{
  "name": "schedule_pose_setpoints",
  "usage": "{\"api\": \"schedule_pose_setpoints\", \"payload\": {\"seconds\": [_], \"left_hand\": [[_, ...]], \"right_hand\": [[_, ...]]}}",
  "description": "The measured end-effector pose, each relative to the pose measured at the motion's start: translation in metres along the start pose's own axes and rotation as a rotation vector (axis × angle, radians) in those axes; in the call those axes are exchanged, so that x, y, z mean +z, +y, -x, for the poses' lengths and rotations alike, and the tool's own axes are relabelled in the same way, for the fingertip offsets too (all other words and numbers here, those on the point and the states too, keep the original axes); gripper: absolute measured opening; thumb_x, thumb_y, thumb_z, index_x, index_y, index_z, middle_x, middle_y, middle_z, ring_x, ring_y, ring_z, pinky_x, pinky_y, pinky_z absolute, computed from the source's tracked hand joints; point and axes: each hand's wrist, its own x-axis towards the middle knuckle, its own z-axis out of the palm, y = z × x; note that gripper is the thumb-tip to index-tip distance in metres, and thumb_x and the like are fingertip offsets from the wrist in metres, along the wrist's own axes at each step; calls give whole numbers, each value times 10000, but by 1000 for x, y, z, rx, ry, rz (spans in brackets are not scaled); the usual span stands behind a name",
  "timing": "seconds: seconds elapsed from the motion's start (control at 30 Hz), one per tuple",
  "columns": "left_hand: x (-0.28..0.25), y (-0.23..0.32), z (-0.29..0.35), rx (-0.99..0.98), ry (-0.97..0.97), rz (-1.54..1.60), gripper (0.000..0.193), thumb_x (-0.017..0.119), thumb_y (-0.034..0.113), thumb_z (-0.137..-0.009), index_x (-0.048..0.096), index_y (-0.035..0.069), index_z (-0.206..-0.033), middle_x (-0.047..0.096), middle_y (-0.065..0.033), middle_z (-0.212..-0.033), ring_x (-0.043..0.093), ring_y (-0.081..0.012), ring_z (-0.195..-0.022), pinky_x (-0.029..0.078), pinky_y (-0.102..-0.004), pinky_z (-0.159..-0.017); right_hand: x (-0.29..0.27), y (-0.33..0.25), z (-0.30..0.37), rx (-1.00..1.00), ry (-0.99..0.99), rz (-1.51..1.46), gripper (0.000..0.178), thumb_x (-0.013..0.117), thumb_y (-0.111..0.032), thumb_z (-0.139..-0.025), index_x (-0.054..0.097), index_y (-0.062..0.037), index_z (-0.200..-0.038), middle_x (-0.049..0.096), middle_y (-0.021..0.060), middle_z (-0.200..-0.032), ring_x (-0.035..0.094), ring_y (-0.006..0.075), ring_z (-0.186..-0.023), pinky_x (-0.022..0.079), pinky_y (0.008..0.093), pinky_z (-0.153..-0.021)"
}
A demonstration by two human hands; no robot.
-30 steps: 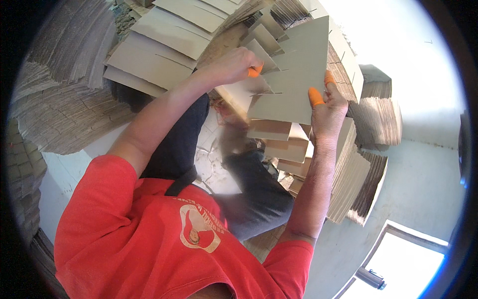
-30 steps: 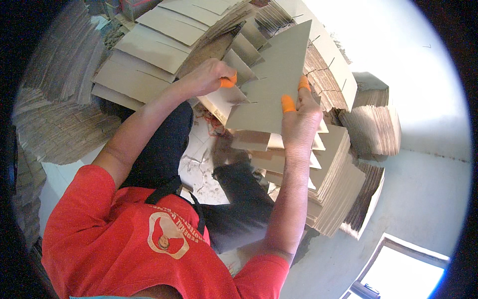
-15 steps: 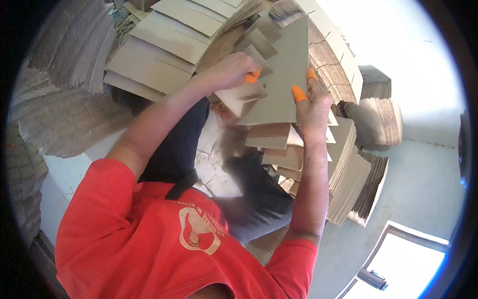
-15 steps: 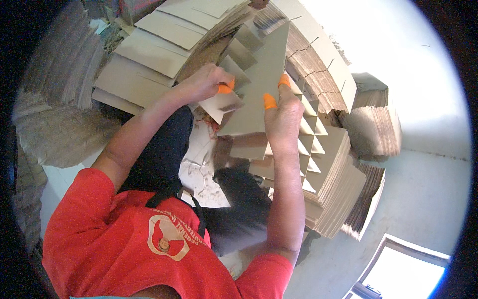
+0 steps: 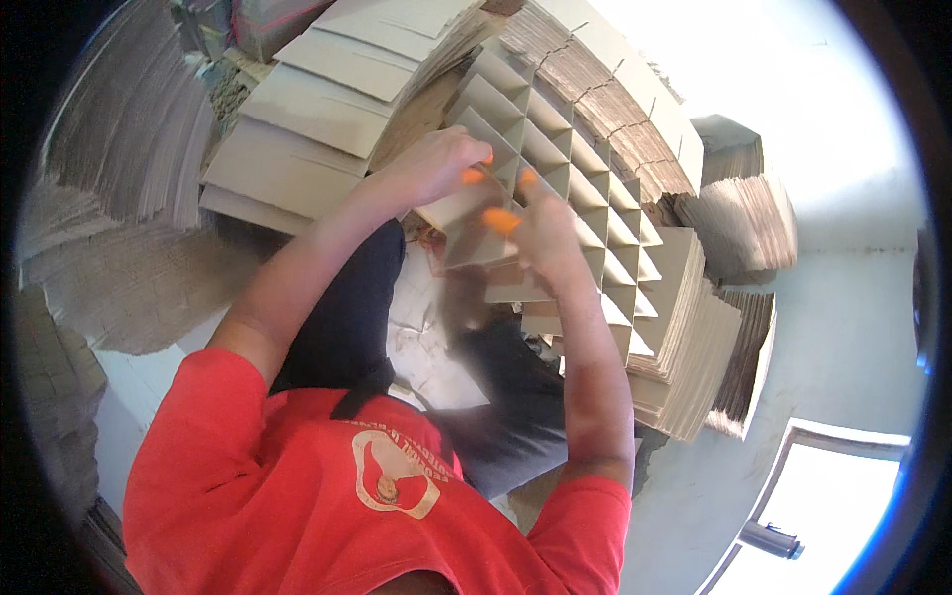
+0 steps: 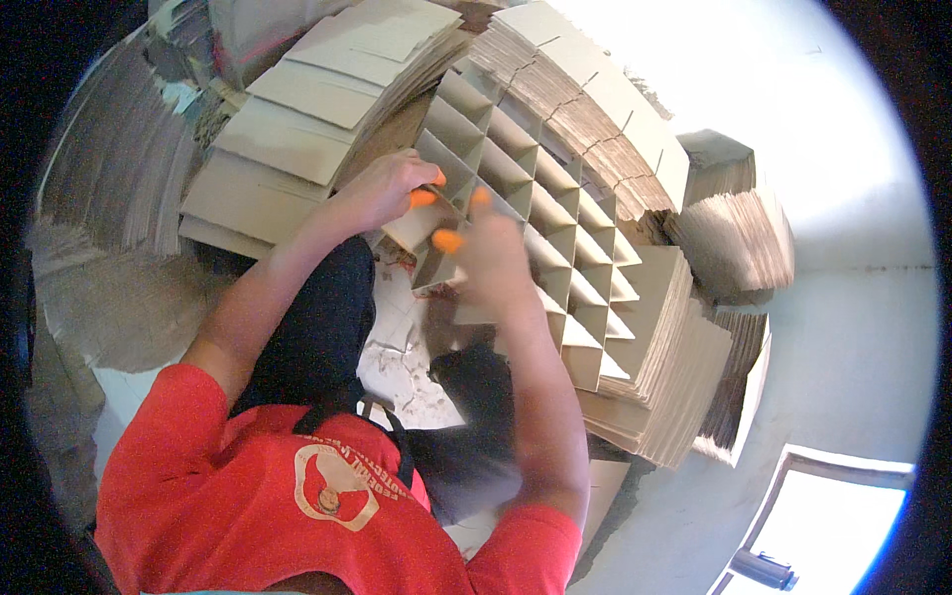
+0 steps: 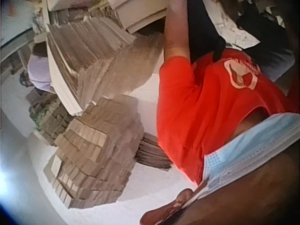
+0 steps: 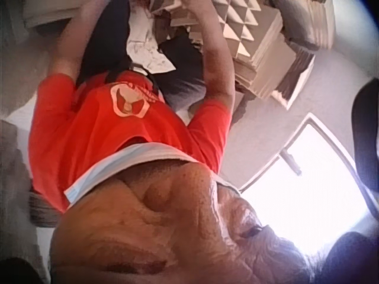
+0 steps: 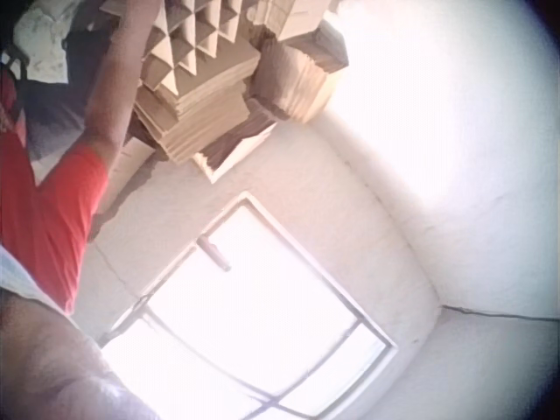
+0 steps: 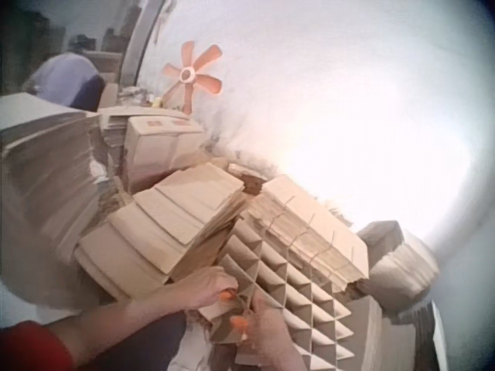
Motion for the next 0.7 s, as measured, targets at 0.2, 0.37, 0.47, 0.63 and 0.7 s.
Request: {"api": "schedule_pose_setpoints", "payload": {"seconds": [0.2,0.37,0.47,0.63,0.7], "left_hand": [[-10,50,1,322,-102,-335,748,666,-4,-736,394,31,-1433,360,-126,-1528,269,-323,-1440,291,-501,-1144],[13,54,-41,284,-284,-420,973,692,-3,-728,179,97,-1548,145,-69,-1623,93,-306,-1501,136,-482,-1231],[26,49,-73,346,-330,-275,1122,774,11,-655,130,167,-1561,102,-45,-1633,88,-297,-1501,145,-463,-1236],[43,24,-104,455,-554,-262,1029,785,77,-665,258,186,-1543,326,-82,-1567,207,-234,-1483,134,-446,-1231],[45,25,-102,468,-467,-167,701,764,136,-703,487,142,-1347,569,-88,-1303,447,-253,-1269,258,-441,-1120]], "right_hand": [[-22,123,18,210,562,408,425,661,-379,-898,626,-45,-1159,683,223,-805,694,352,-808,545,491,-703],[-2,108,62,151,215,52,366,634,-386,-917,686,-31,-988,685,247,-873,683,383,-849,547,451,-710],[17,78,92,-88,252,-85,437,767,-267,-806,661,23,-1117,686,235,-884,662,411,-816,532,463,-733],[25,72,107,-138,367,359,706,754,-266,-802,436,25,-1362,568,232,-1179,562,378,-1060,483,480,-885],[12,76,108,-89,495,532,751,749,-300,-804,403,13,-1392,484,221,-1314,494,371,-1177,450,502,-943]]}}
